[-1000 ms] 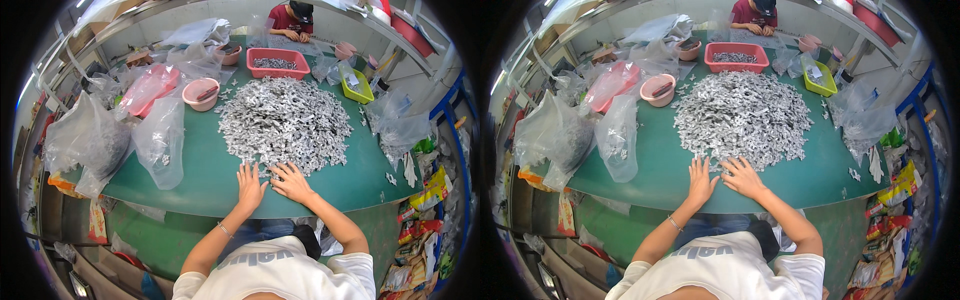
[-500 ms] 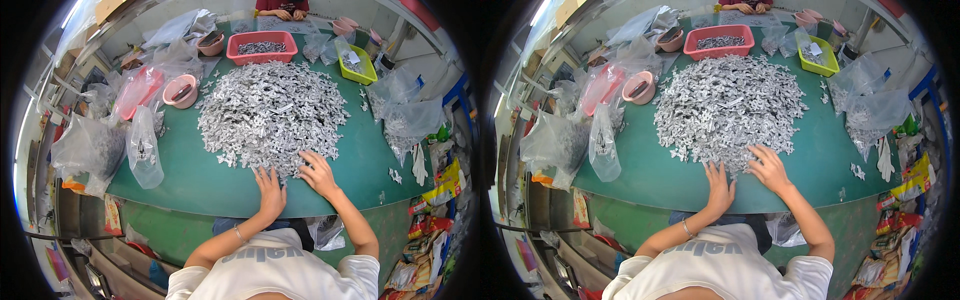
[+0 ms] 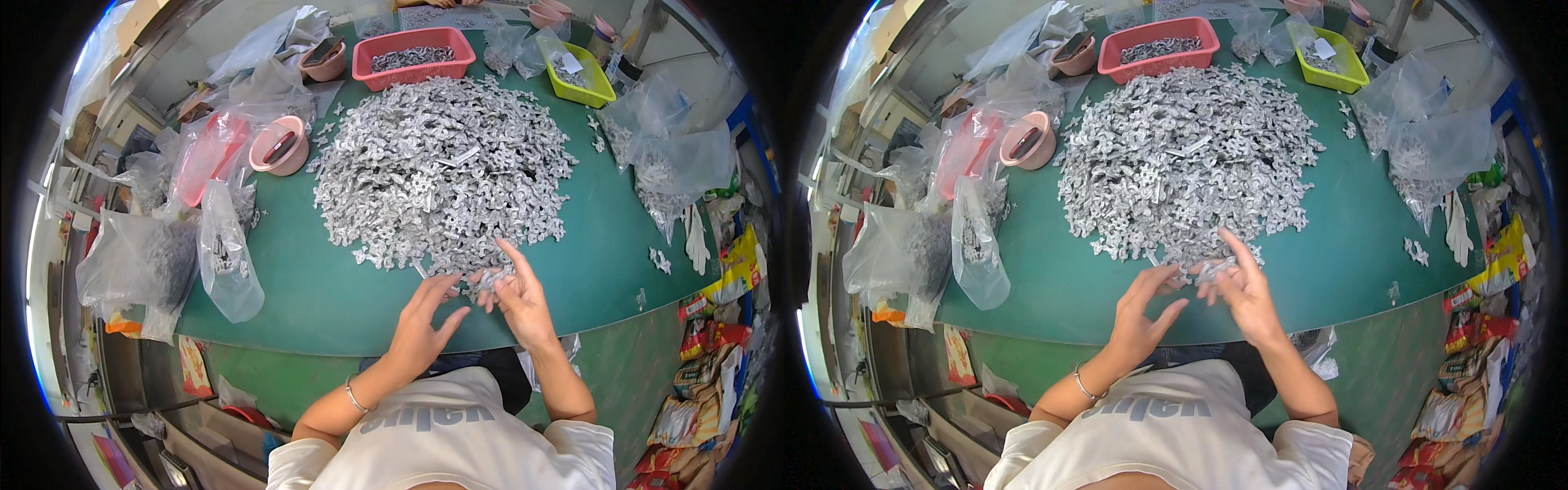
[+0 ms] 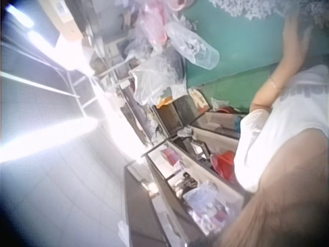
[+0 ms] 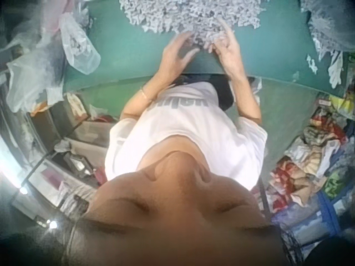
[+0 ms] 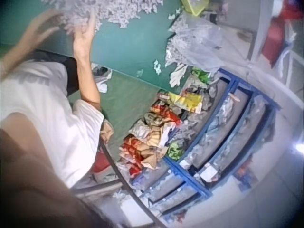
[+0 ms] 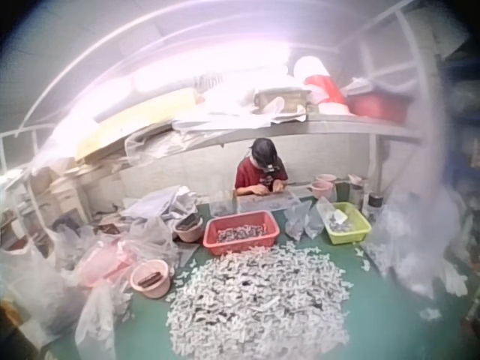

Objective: The person sorts through a pile of metal snowflake-shaped components on a workbench and begins fitting them together by hand.

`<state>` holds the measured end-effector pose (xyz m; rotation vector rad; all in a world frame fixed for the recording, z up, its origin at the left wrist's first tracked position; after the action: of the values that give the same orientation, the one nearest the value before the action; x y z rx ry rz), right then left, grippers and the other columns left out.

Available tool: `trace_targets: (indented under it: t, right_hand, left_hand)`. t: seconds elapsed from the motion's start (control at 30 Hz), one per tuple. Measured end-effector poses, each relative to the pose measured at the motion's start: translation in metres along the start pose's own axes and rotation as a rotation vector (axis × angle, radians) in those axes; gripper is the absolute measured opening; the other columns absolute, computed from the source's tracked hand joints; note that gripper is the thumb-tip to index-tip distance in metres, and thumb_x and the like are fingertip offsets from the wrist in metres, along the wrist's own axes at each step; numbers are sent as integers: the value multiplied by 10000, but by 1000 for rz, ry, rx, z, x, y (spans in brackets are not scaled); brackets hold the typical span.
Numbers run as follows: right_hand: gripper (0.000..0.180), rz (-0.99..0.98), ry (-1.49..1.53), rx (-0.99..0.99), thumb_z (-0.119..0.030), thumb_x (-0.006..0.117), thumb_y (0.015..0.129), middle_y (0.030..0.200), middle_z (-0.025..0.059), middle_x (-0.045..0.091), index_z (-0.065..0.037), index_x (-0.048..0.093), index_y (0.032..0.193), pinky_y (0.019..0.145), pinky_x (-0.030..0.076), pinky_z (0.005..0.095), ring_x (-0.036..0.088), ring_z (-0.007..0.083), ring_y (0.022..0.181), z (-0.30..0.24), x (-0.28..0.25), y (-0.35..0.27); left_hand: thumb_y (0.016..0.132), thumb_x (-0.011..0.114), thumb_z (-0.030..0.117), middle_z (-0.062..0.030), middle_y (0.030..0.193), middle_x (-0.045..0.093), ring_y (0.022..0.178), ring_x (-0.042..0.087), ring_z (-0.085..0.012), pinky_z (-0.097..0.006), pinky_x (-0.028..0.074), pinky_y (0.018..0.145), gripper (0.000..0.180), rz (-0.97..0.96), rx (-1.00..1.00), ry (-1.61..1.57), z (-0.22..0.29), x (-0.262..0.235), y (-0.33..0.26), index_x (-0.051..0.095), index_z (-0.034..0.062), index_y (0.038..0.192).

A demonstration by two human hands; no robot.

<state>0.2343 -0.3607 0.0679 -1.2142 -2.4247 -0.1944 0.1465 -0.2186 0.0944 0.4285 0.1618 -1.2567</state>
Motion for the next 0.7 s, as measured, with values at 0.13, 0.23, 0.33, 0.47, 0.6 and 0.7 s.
trace_targets:
  t: [0.13, 0.23, 0.33, 0.47, 0.6, 0.7]
  right_hand:
    - [589, 0, -49, -39, -7, 450, 880, 1033, 175, 561, -28, 133, 1376, 656, 470, 275, 568, 150, 771, 4, 35, -12]
    - [578, -36, -35, 7, -8, 436, 886, 1025, 165, 555, -27, 130, 1376, 762, 467, 289, 570, 162, 839, 4, 48, -17]
    - [511, -27, -92, 19, -19, 448, 885, 1007, 153, 576, -13, 228, 1346, 773, 461, 273, 577, 153, 835, -5, 56, -18]
    - [298, 28, -519, -22, -44, 493, 875, 875, 122, 627, 26, 494, 1164, 723, 466, 264, 599, 158, 767, -23, 60, -16]
    - [151, 36, -796, -299, -50, 498, 870, 733, 109, 623, 50, 603, 911, 633, 462, 260, 595, 162, 676, -26, 65, -9]
    - [192, 15, -720, -260, -65, 471, 886, 708, 117, 618, 67, 594, 822, 586, 454, 246, 585, 147, 632, -22, 64, -10]
  left_hand:
    - [683, 661, -69, -120, 978, 537, 833, 573, -207, -287, 489, 702, 417, 12, 94, 88, 1, -11, -1, 564, 22, 1078]
    - [694, 655, -64, -112, 963, 532, 797, 564, -219, -290, 481, 668, 362, 12, 143, 59, -7, -20, -5, 590, 28, 1039]
    - [691, 653, -75, -108, 949, 553, 769, 567, -188, -271, 475, 637, 329, 55, 130, -56, -9, -28, -2, 612, 29, 1000]
    - [705, 646, -68, -101, 920, 583, 747, 569, -162, -246, 469, 632, 275, 85, 93, -179, -11, -36, 3, 625, 14, 966]
    - [772, 602, -42, -100, 881, 576, 694, 541, -116, -215, 451, 610, 167, 56, 56, -308, -16, -44, 6, 623, -50, 938]
    - [814, 576, 3, -98, 841, 579, 681, 539, -110, -215, 443, 608, 124, 41, -144, -579, -8, -48, 7, 623, -65, 907]
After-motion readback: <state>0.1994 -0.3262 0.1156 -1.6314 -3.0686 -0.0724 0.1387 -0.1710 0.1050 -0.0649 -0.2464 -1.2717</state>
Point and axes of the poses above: each hand's wrist, its own y-axis towards the middle knuckle, its own x-axis out of the palm, z = x × y, the point moved 1 cm from there along y, towards the middle knuckle
